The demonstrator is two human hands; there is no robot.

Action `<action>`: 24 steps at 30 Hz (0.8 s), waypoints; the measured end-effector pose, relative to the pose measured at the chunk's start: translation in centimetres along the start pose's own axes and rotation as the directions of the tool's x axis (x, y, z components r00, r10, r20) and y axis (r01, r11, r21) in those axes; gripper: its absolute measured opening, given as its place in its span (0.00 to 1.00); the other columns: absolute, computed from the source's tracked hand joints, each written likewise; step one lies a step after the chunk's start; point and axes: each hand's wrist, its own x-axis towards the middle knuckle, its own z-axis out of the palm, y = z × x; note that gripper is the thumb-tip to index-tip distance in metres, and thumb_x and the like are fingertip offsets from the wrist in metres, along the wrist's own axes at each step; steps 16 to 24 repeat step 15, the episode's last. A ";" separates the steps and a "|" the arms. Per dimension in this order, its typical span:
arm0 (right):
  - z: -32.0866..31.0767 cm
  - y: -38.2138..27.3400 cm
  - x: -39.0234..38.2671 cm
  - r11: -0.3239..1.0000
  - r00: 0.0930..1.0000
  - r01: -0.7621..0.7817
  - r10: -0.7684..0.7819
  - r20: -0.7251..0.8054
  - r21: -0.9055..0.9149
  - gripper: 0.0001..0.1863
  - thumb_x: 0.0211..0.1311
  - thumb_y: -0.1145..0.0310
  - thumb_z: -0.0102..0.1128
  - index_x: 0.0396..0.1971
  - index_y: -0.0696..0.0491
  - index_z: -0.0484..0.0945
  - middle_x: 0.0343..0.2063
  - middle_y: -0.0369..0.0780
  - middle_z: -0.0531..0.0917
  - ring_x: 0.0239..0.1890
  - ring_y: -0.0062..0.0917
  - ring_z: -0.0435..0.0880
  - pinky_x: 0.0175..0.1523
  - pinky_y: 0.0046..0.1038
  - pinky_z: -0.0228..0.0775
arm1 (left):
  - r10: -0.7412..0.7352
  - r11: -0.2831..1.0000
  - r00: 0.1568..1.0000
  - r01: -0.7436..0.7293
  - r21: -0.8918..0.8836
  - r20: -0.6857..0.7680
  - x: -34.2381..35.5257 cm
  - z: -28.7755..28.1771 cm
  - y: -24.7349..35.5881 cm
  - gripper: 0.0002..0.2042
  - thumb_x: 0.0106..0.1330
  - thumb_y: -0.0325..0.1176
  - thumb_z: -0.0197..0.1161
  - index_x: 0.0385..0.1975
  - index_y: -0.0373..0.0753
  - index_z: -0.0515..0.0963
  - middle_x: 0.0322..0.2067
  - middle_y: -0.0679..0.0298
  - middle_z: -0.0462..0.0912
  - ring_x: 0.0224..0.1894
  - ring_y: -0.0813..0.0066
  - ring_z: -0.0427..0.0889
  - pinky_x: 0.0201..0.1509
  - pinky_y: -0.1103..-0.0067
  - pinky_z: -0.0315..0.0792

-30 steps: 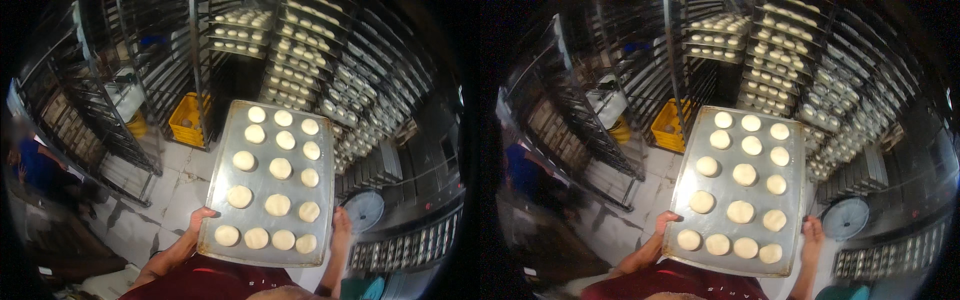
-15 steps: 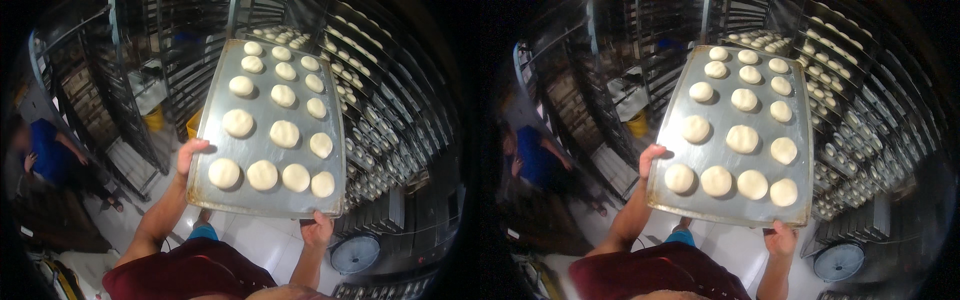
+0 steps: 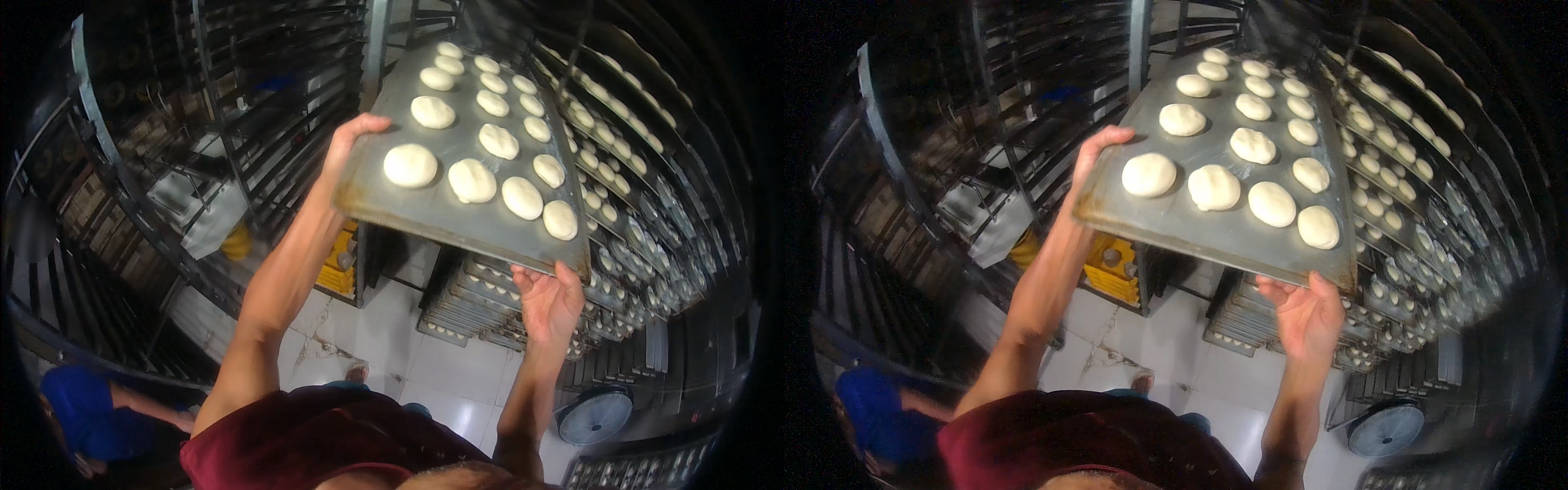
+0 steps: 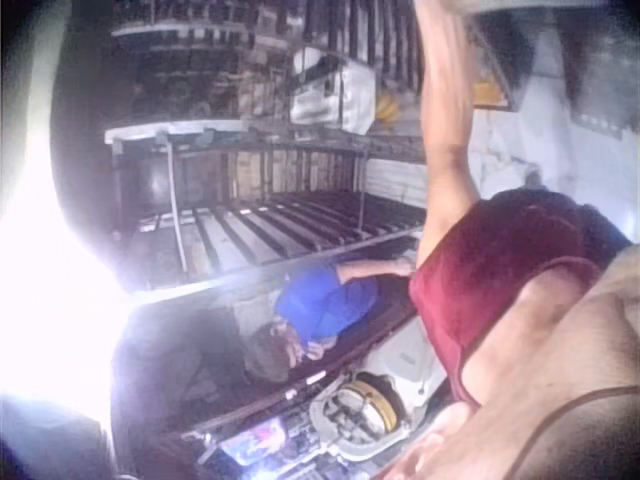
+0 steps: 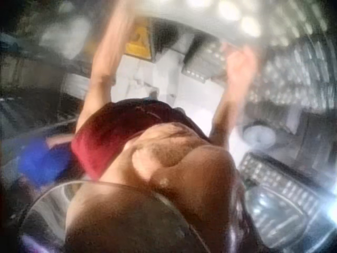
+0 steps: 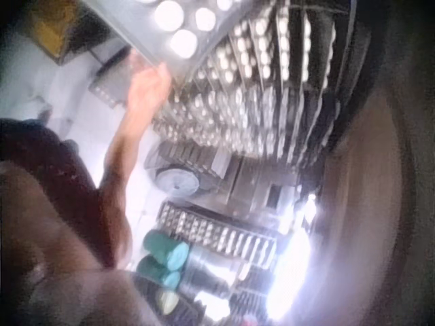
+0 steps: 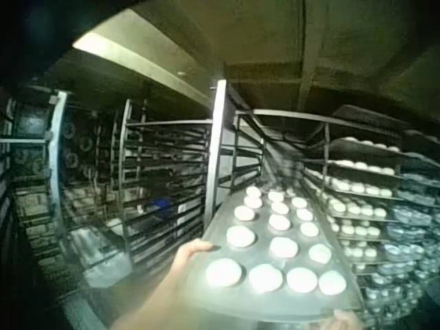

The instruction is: The person organizes pieces of dough on metal baking trays and uses a dough divider machine to segment large portions into smaller, uniform pieces.

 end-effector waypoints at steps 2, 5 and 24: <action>2.0 0.5 2.1 0.998 0.997 0.053 -0.055 0.054 0.023 0.25 0.68 0.71 0.55 0.62 0.65 0.65 0.51 0.57 0.80 0.44 0.48 0.86 0.45 0.42 0.88 | -0.020 1.000 0.999 0.020 -0.004 -0.039 3.0 -0.3 1.9 0.24 0.63 0.38 0.59 0.55 0.28 0.74 0.48 0.48 0.82 0.48 0.60 0.84 0.59 0.68 0.77; 5.1 2.0 5.3 0.992 0.991 0.128 -0.128 0.026 0.018 0.21 0.72 0.69 0.50 0.58 0.67 0.66 0.47 0.58 0.81 0.41 0.49 0.87 0.47 0.42 0.86 | 0.038 0.957 0.996 -0.013 -0.291 0.081 5.2 -1.6 3.0 0.26 0.72 0.48 0.53 0.56 0.30 0.73 0.54 0.45 0.79 0.55 0.55 0.81 0.61 0.61 0.76; 2.9 -0.4 28.8 0.997 0.997 0.072 -0.071 -0.039 0.022 0.35 0.76 0.73 0.48 0.69 0.73 0.40 0.68 0.68 0.50 0.72 0.57 0.58 0.73 0.50 0.64 | -0.089 0.931 0.974 0.156 -0.329 0.210 2.5 -5.6 -4.4 0.29 0.77 0.55 0.46 0.63 0.35 0.69 0.56 0.46 0.79 0.51 0.47 0.84 0.56 0.59 0.80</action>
